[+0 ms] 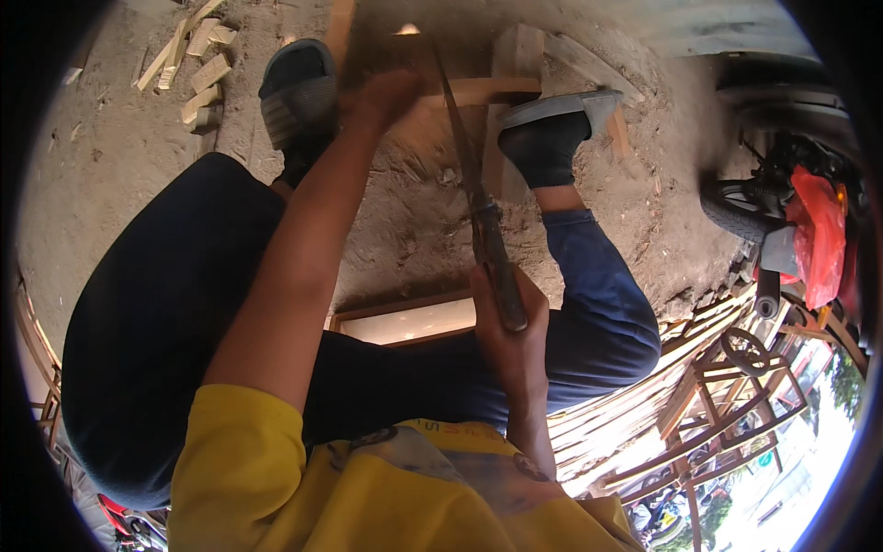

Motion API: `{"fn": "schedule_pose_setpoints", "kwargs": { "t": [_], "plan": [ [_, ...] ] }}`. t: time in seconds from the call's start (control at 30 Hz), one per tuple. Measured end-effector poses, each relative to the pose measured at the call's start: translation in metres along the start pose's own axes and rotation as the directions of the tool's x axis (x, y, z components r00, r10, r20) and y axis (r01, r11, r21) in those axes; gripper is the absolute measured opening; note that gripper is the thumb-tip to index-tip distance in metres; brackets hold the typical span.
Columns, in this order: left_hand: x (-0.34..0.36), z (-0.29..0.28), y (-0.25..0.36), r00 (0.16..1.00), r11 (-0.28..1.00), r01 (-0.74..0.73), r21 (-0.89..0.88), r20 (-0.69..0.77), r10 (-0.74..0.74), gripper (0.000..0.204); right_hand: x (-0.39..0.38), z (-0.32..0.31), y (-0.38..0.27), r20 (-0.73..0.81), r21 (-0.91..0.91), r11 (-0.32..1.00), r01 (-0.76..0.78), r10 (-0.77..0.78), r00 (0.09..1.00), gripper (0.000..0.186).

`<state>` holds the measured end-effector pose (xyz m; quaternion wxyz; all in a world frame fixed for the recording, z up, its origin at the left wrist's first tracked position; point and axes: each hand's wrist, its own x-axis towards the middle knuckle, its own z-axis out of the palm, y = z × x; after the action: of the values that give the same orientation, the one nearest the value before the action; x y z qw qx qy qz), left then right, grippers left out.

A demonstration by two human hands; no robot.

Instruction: The person sits on the ground and uses a hand saw to cut a small wooden block held between their feet. They repeatedly saw along marked lines, pause to inspect the cut, and continue sawing until the block is separated into smaller pieces.

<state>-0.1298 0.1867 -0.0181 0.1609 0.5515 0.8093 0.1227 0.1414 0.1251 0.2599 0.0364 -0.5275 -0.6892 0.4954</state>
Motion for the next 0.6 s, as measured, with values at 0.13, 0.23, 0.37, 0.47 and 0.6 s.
{"fn": "schedule_pose_setpoints", "kwargs": {
  "t": [0.13,0.23,0.37,0.47,0.6],
  "plan": [
    [0.003,-0.011,0.014,0.999,1.000,-0.023,0.017,-0.027,0.024,0.015,-0.037,-0.016,0.003,-0.033,-0.003,0.999,-0.035,0.035,0.999,0.017],
    [-0.002,-0.017,0.019,0.999,0.999,-0.040,-0.010,-0.014,0.040,0.014,0.016,0.005,0.005,0.030,0.026,0.999,-0.039,0.039,0.999,0.015],
    [0.007,0.010,-0.006,0.996,0.999,-0.034,0.016,-0.083,0.035,0.018,0.032,0.013,0.007,-0.017,0.045,0.993,0.106,-0.106,0.994,0.014],
    [0.015,-0.002,0.009,0.994,0.996,0.040,0.074,0.098,-0.047,0.021,-0.025,-0.006,0.024,-0.103,-0.018,0.991,0.130,-0.131,0.986,0.015],
    [0.000,-0.028,0.023,0.998,0.999,0.017,0.036,0.056,-0.019,0.016,0.015,0.008,0.023,-0.072,0.056,0.989,0.133,-0.129,0.989,0.010]
  ]
}}
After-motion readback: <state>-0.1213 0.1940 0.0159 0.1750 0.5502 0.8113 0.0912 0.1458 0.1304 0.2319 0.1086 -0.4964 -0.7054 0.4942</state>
